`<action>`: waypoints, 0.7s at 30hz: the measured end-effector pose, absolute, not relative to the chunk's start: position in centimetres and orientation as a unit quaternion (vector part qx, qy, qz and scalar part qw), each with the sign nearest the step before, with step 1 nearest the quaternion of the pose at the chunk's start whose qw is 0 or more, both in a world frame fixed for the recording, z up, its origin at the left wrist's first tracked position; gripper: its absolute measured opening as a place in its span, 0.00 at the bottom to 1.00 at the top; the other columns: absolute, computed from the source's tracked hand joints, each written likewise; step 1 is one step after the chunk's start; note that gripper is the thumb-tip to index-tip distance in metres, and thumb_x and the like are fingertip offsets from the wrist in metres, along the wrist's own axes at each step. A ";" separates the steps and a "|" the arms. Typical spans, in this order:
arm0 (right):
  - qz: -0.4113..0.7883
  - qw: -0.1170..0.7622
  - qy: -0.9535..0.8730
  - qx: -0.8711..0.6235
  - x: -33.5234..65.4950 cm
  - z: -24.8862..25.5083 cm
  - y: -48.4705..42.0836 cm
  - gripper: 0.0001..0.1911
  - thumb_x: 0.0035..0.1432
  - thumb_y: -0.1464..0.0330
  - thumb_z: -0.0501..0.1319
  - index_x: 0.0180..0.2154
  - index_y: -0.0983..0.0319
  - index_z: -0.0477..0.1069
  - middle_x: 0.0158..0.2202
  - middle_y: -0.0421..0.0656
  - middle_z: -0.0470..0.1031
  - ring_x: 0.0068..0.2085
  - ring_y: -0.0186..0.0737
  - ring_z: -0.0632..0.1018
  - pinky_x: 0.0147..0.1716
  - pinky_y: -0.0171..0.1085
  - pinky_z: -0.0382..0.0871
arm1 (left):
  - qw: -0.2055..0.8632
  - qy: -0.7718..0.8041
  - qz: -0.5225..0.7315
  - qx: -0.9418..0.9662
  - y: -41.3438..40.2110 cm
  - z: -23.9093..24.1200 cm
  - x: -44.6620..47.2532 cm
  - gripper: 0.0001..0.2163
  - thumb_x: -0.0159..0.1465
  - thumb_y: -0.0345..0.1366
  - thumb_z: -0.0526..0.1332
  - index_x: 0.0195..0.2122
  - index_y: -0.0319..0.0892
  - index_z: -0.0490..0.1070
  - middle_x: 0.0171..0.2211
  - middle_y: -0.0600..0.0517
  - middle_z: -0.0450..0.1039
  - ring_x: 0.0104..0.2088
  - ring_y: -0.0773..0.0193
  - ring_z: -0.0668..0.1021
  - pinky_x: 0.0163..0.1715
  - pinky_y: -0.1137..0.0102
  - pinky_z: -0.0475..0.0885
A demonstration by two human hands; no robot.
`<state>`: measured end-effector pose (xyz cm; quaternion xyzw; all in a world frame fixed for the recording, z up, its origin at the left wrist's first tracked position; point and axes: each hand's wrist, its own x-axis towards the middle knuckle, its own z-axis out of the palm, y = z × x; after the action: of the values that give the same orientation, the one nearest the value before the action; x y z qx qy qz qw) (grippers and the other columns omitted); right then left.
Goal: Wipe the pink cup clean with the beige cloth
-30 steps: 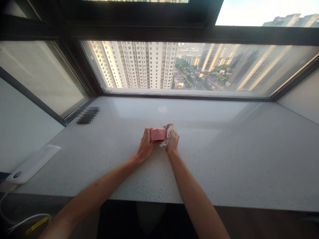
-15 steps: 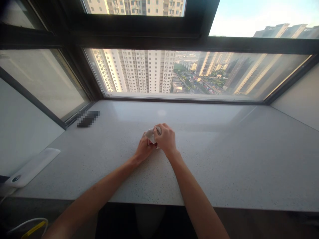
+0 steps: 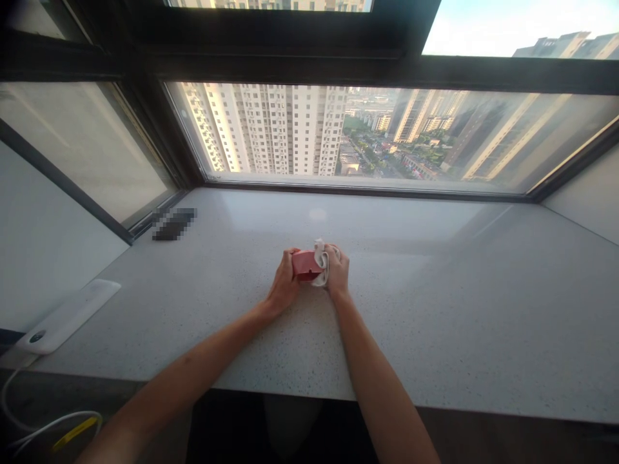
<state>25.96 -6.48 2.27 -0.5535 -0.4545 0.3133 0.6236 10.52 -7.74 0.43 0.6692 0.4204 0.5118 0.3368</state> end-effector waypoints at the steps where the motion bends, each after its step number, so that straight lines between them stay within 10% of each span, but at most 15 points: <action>1: 0.317 0.627 -0.435 -0.563 26.2 1.5 -6.3 0.22 0.66 0.51 0.55 0.37 0.61 0.78 0.30 0.41 0.79 0.31 0.43 0.77 0.33 0.38 0.70 | 0.342 0.428 0.512 0.662 -7.7 0.4 10.5 0.20 0.62 0.27 0.63 0.55 0.46 0.65 0.50 0.47 0.76 0.48 0.55 0.78 0.52 0.62 0.73; 21: 0.029 0.378 -0.631 -0.677 24.1 1.8 -8.3 0.25 0.70 0.74 0.53 0.63 0.56 0.73 0.61 0.51 0.76 0.50 0.49 0.80 0.43 0.41 0.73 | 0.436 0.515 0.591 0.442 -4.8 0.6 9.1 0.14 0.68 0.39 0.61 0.54 0.46 0.65 0.45 0.50 0.77 0.40 0.61 0.80 0.41 0.68 0.75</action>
<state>24.09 -8.29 1.77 -0.6768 -0.6309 0.0285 0.3783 9.13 -4.79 0.64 0.4424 0.5145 0.5909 0.4363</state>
